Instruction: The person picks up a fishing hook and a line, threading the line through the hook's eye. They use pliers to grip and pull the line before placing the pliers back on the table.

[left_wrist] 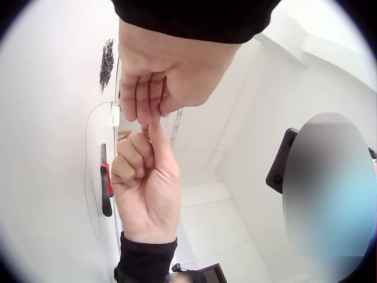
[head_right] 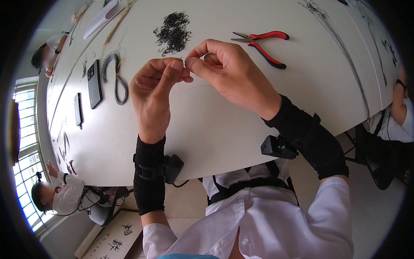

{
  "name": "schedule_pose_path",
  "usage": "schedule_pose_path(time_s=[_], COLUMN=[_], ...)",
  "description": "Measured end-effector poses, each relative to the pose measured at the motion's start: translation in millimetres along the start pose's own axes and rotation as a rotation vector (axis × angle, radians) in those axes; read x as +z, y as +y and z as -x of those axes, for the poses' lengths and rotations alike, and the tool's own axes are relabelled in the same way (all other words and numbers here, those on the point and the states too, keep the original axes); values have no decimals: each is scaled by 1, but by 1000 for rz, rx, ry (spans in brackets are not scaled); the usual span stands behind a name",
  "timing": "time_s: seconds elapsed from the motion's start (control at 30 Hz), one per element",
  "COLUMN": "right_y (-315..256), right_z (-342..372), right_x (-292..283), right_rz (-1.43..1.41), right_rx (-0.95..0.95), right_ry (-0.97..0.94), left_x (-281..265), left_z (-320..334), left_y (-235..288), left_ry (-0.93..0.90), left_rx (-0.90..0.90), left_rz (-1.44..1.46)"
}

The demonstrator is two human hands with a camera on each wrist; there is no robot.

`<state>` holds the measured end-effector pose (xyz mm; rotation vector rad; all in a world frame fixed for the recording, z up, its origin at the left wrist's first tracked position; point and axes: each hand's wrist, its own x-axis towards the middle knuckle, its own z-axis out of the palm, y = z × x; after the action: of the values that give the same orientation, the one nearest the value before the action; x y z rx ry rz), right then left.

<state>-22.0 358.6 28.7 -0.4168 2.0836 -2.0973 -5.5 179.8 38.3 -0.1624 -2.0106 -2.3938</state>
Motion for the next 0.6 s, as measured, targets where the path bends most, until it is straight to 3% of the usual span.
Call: schedule_pose_path(time_s=[0.1, 0.2, 0.3, 0.47, 0.6], right_y=[-9, -25, -15, -23, -11], right_z=[4, 11, 7, 2, -3], right_x=[-1, 4, 4, -10, -16], right_rz=[174, 519, 711, 575, 316], right_rx=[13, -165, -465, -263, -64], right_ry=[9, 24, 89, 75, 40], left_x=[0, 3, 2, 5, 5], left_z=[0, 1, 0, 2, 2], left_y=[-1, -1, -6, -3, -7], left_ry=[35, 105, 93, -44, -57], left_rx=[8, 69, 141, 181, 190], left_rz=[-75, -255, -459, -613, -488])
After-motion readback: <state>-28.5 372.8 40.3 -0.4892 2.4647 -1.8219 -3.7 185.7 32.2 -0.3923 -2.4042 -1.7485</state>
